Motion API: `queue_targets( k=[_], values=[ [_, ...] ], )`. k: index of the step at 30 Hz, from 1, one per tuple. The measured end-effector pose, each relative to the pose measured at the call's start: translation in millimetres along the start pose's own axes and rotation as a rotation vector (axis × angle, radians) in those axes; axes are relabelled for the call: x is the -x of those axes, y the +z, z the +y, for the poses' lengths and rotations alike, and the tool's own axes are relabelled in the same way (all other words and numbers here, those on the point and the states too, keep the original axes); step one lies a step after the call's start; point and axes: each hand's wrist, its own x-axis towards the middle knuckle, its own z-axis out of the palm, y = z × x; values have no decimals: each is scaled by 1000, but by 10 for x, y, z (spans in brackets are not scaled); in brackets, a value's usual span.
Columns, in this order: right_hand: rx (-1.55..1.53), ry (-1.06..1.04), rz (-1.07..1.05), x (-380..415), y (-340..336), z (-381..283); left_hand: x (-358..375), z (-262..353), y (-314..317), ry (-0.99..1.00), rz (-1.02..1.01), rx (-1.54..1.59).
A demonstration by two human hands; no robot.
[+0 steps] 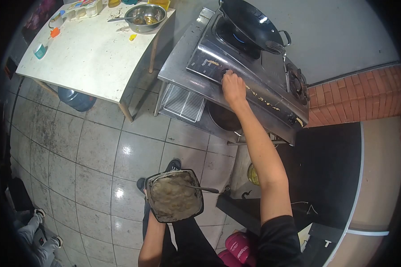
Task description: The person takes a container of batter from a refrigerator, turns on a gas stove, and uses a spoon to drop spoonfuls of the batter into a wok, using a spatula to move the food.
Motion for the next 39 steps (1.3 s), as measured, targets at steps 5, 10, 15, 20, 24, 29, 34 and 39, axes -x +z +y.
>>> queue_targets(
  k=[5,10,15,20,24,29,34,39],
  values=[
    [8,-6,8,-2,4,2,-16,-1,-2,-4,-1,-5],
    [6,-6,5,-10,8,3,-33,-15,-3,-10,0,4],
    [-1,-11,-8,-4,-4,-1,-21,-15,4,-14,2,3],
    [-27,9,-18,-22,-12,-1,-10,-16,6,-17,7,1],
    [-137,75,-44,7,-60,-15,35,-7,26,-18,10,-11],
    [-337,67,-46,295,-234,72,97,51,241,-31,-4,-71],
    [-526,-2,-30,734,-749,452,178,211,628,-37,-48,-157],
    [-618,33,226,930,-943,1185,206,348,1153,-31,-90,-275]
  ],
)
